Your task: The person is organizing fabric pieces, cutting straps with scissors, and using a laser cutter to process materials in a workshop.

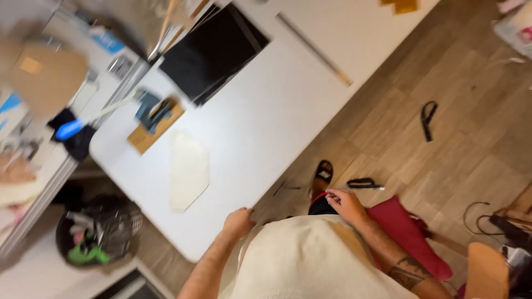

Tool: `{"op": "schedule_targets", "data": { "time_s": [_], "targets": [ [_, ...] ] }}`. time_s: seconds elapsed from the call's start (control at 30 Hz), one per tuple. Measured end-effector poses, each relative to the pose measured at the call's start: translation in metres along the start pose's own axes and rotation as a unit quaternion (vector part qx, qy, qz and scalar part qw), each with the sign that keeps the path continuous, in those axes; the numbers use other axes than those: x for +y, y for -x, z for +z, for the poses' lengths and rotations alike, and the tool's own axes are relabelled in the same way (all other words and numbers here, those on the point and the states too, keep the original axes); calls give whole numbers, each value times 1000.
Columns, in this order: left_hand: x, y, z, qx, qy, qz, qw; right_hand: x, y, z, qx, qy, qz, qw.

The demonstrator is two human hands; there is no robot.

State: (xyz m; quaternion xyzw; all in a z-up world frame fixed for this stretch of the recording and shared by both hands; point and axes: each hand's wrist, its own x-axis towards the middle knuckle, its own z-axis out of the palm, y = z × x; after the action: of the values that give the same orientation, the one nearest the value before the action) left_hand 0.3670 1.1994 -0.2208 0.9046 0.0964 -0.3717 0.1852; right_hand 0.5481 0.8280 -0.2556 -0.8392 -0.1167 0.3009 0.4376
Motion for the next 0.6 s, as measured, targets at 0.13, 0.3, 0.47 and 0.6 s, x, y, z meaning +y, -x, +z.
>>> {"op": "schedule_targets", "data": {
  "time_s": [0.13,0.3,0.47,0.6],
  "targets": [
    [72,-102,-71,-13,15,-2,1000,4,-51,-121,29,99,-25,994],
    [174,-178,-180,55,97,76,991,-17,-95,-264,56,81,61,993],
    [228,-301,-230,67,66,133,987,-20,-173,-357,185,43,-3,982],
    [272,-392,-282,98,34,139,985,-28,-241,-419,185,48,-36,981]
  ]
}}
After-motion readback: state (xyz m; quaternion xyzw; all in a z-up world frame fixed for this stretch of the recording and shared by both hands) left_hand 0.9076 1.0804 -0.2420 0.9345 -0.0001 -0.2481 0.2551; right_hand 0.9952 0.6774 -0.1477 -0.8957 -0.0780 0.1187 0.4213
